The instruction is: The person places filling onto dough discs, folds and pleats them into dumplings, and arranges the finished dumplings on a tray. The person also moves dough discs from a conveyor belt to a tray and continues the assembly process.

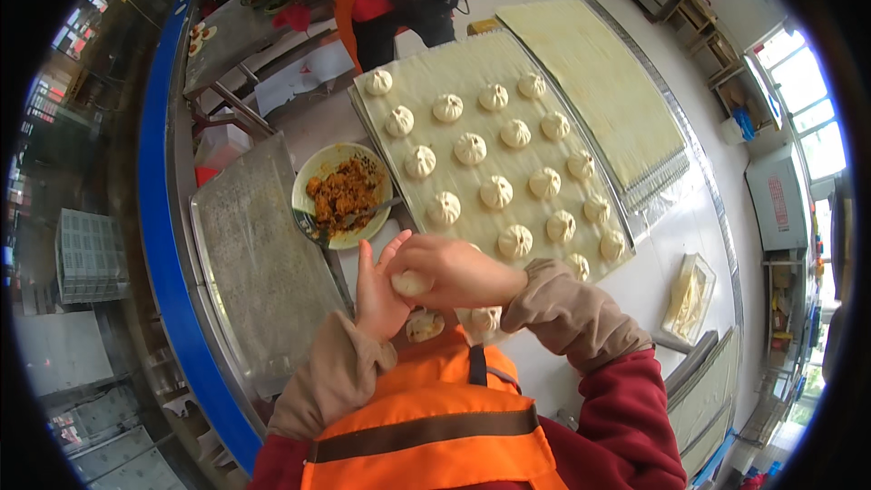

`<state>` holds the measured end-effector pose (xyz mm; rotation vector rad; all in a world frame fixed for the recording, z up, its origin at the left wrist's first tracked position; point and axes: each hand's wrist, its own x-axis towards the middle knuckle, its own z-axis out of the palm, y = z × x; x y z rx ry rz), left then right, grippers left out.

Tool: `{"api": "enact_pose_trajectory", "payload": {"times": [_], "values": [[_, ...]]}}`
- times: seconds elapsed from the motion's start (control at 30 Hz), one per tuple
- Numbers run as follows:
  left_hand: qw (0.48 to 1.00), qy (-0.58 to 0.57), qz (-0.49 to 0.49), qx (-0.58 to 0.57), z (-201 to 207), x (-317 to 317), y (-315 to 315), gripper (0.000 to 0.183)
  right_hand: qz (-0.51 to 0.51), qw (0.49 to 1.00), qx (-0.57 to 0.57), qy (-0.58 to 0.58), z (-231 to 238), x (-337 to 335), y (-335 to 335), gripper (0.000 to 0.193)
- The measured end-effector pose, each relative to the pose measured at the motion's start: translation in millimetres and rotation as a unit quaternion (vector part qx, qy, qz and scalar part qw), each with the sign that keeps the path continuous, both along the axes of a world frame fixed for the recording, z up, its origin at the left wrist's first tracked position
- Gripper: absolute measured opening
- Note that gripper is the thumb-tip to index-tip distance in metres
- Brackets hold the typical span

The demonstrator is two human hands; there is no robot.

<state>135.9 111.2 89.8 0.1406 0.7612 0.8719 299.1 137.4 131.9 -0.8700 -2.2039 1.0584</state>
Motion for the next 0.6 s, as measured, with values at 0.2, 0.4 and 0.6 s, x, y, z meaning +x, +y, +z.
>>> {"api": "enact_pose_trajectory", "payload": {"times": [0.2,0.4,0.6], "values": [[0.996,0.052,0.075,-0.01,-22.8,-31.8,-18.8,0.063,-0.163,0.985,-0.027,-0.044,-33.6,55.3,169.5,0.052],[0.957,0.131,0.236,-0.11,-47.4,-97.4,-84.4,0.046,-0.368,0.922,0.032,-0.12,-104.5,54.8,325.4,0.061],[0.929,0.155,0.306,-0.141,-48.8,-110.1,-109.6,0.044,-0.311,0.918,0.025,-0.243,-121.3,57.9,348.2,0.076]]}}
